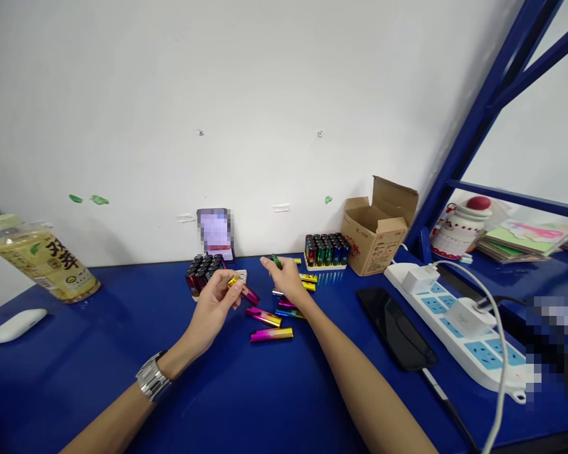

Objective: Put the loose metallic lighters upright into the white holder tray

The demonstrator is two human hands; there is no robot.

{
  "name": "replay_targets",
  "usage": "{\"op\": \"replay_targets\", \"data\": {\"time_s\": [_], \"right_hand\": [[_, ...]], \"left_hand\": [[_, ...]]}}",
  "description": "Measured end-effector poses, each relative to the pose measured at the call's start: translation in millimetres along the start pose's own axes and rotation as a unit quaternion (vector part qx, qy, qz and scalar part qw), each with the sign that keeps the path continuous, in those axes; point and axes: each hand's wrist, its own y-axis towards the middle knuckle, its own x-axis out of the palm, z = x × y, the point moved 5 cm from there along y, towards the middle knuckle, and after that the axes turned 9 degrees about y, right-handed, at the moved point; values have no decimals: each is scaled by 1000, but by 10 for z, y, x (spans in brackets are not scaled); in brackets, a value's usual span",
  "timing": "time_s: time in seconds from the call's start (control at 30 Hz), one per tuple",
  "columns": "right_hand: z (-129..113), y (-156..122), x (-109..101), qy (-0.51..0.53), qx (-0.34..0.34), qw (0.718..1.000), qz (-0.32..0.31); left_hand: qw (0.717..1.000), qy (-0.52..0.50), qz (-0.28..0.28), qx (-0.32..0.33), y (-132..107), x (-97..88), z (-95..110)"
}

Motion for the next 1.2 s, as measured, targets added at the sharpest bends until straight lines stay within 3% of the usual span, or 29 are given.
{"op": "replay_targets", "data": {"time_s": [0.17,0.27,0.47,0.7,0.87,1.2], "right_hand": [[-4,-3,-5,10,4,1000,1],[-10,-11,-3,11,5,1000,-6],[-28,-18,-6,-38,-3,999,6],[-70,-11,-11,-122,-38,991,27],[-48,-21,9,-102,-14,995,15],[-37,-22,44,-104,-16,994,-13]], "left_hand": [[980,-172,-17,-101,-47,78,-37],[962,-223,-37,-152,-73,119,-27],[964,-195,-72,-167,-90,171,-31],[968,-193,-63,-150,-85,173,-67],[951,-220,-87,-198,-69,163,-114],[929,-223,-55,-292,-108,130,-94]]}}
